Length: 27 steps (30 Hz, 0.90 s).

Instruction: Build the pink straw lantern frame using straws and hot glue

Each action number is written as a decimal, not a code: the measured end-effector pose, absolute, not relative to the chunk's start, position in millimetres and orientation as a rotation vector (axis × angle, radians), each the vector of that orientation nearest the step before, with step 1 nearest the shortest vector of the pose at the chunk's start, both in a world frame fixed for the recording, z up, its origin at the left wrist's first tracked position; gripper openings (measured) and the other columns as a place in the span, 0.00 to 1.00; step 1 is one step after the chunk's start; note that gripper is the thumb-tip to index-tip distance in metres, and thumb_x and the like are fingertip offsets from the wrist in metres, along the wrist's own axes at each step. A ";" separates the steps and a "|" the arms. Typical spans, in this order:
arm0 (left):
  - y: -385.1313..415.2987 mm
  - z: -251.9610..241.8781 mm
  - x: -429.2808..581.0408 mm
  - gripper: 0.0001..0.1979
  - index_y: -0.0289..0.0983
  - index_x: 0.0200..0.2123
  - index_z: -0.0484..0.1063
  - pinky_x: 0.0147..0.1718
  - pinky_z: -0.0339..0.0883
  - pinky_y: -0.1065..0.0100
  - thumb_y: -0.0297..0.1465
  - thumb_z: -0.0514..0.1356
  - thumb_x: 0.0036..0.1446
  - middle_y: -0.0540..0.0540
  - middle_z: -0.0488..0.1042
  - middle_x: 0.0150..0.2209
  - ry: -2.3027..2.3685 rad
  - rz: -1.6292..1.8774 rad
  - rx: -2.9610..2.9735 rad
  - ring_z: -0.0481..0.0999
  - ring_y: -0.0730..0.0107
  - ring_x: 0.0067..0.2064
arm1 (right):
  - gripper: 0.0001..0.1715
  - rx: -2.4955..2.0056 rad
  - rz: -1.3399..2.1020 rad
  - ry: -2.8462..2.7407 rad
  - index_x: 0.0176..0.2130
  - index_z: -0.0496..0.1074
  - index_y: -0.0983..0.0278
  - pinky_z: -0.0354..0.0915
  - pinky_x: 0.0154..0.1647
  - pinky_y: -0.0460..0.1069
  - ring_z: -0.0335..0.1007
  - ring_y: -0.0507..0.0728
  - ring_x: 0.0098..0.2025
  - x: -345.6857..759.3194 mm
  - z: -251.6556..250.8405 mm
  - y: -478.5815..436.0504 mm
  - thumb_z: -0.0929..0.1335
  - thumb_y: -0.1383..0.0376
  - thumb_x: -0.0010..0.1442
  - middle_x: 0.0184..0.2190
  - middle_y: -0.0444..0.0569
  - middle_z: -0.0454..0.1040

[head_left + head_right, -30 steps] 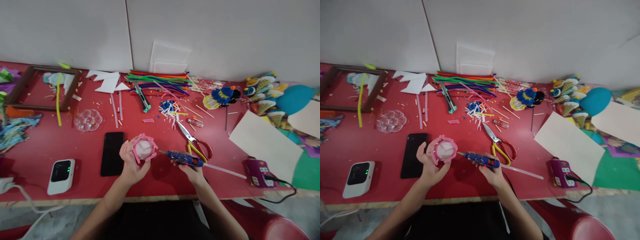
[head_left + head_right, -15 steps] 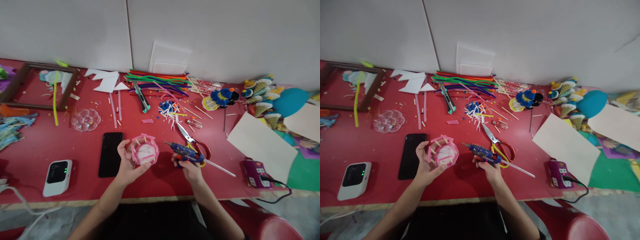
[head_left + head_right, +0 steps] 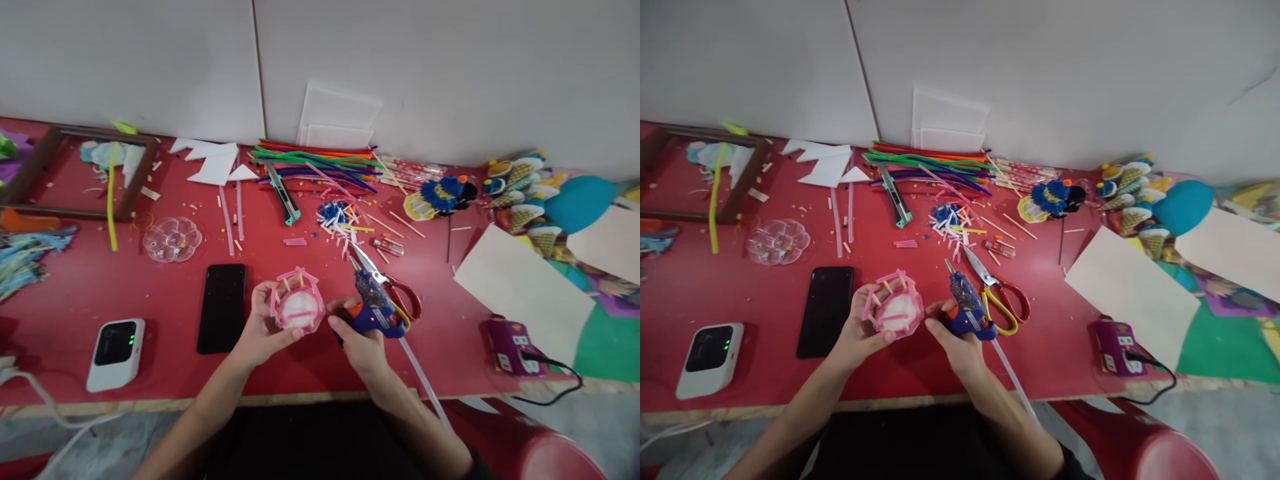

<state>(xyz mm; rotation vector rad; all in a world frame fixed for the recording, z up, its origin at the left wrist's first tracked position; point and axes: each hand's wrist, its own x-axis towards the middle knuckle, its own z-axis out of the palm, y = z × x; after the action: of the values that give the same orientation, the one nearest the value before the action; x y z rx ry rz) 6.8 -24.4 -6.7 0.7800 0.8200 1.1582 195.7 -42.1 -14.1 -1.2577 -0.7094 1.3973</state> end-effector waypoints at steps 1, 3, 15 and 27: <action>-25.0 -5.8 6.9 0.32 0.48 0.51 0.60 0.54 0.71 0.59 0.27 0.73 0.49 0.42 0.67 0.63 0.818 1.144 0.784 0.67 0.55 0.65 | 0.16 -1.246 1.404 -0.701 0.37 0.69 0.57 0.73 0.43 0.50 0.76 0.54 0.38 191.9 -12.4 -41.2 0.76 0.67 0.50 0.35 0.41 0.79; -26.2 -4.8 6.5 0.31 0.47 0.51 0.61 0.54 0.71 0.60 0.28 0.73 0.48 0.41 0.66 0.64 0.837 1.132 0.807 0.66 0.55 0.65 | 0.15 -1.232 1.414 -0.698 0.36 0.69 0.57 0.73 0.44 0.50 0.76 0.53 0.39 186.2 -9.9 -40.0 0.76 0.66 0.51 0.36 0.41 0.78; -24.0 -8.5 8.0 0.34 0.46 0.55 0.67 0.52 0.73 0.61 0.33 0.75 0.46 0.41 0.67 0.62 0.858 1.194 0.833 0.72 0.55 0.59 | 0.15 -1.308 1.328 -0.859 0.39 0.64 0.56 0.76 0.45 0.53 0.77 0.56 0.40 178.7 -14.5 -47.0 0.73 0.64 0.56 0.35 0.44 0.77; -25.5 -12.1 9.8 0.36 0.47 0.55 0.69 0.45 0.76 0.70 0.32 0.77 0.42 0.47 0.76 0.51 0.964 1.241 0.683 0.79 0.66 0.47 | 0.09 -1.243 1.243 -1.048 0.37 0.65 0.55 0.74 0.43 0.51 0.76 0.55 0.39 177.2 3.3 -44.4 0.70 0.65 0.58 0.37 0.43 0.77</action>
<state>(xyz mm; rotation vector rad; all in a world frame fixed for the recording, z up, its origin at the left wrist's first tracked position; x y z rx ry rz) 9.8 -25.5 -12.1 0.6833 0.9638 1.2413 177.2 -44.4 3.3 -1.2431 -1.0476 1.2426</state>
